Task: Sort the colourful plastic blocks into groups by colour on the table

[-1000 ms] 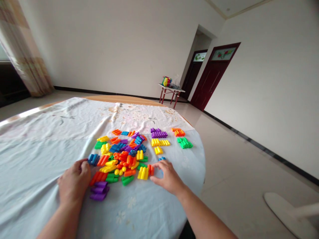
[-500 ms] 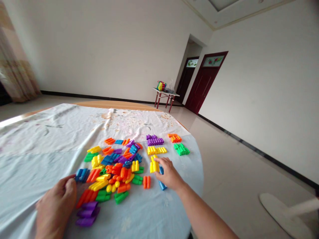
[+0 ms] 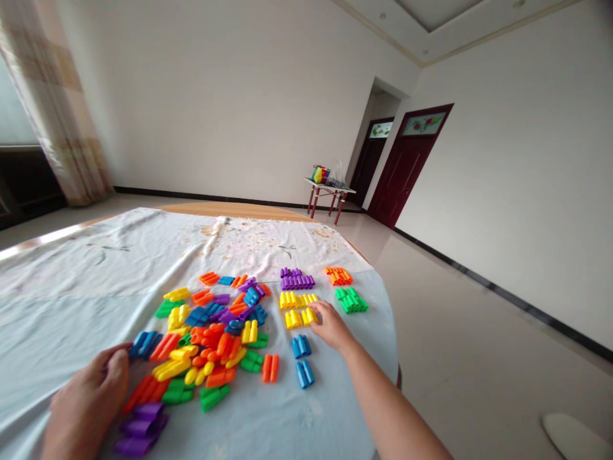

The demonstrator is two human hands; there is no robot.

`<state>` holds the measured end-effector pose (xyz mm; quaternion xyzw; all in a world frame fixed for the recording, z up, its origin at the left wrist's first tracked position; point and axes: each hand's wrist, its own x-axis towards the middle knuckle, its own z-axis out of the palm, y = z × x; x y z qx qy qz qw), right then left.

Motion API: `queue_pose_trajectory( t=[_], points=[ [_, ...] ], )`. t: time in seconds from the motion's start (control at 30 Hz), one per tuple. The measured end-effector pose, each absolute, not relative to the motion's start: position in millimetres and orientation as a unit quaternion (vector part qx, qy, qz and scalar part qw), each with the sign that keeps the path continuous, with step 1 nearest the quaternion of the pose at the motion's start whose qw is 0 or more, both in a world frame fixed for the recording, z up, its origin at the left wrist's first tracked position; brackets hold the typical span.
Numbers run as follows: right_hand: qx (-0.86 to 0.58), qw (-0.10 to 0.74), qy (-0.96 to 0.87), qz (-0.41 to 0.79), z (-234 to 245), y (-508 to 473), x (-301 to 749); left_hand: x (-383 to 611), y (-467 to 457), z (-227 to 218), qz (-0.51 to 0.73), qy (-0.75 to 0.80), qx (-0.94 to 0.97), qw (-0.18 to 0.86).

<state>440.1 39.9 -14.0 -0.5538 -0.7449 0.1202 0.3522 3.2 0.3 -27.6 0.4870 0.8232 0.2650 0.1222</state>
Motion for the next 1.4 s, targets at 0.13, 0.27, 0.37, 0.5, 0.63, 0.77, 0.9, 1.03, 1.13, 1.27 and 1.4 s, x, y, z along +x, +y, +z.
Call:
queue_pose_trajectory(
  t=[0.13,0.27,0.37,0.5,0.63,0.77,0.9,1.03,1.13,1.27,1.4],
  points=[
    [-0.55,0.405,-0.721,0.116,-26.1,39.9,437.1,13.0,-5.8,-12.5,0.248,0.83,0.485,0.121],
    [-0.53,0.431,-0.722,0.109,-29.7,35.6,434.9,26.4,-12.5,5.4,0.249,0.833,0.479,0.124],
    [-0.512,0.432,-0.734,0.114,-29.7,33.8,434.3,31.5,-14.7,12.1,0.247,0.834,0.476,0.127],
    [-0.499,0.442,-0.737,0.115,-27.7,34.0,437.1,33.0,-15.5,12.6,0.252,0.831,0.48,0.122],
    [-0.498,0.469,-0.724,0.087,-12.5,25.7,435.9,33.7,-16.7,10.7,0.273,0.827,0.479,0.113],
    [-0.471,0.422,-0.767,0.106,14.5,0.4,414.2,34.9,-18.7,11.2,0.276,0.825,0.479,0.117],
    [-0.391,0.299,-0.857,0.151,32.4,-24.7,382.7,37.4,-21.0,13.7,0.28,0.824,0.477,0.121],
    [-0.349,0.207,-0.9,0.16,30.9,-30.6,368.0,38.7,-22.9,15.4,0.284,0.821,0.478,0.129],
    [-0.363,0.185,-0.901,0.149,25.2,-27.5,366.1,38.3,-23.0,16.4,0.284,0.822,0.477,0.128],
    [-0.401,0.192,-0.886,0.13,22.6,-26.1,362.3,37.5,-21.9,17.7,0.27,0.825,0.479,0.127],
    [-0.421,0.184,-0.878,0.136,25.0,-28.4,359.3,39.1,-21.7,18.9,0.269,0.827,0.477,0.126]
  ],
)
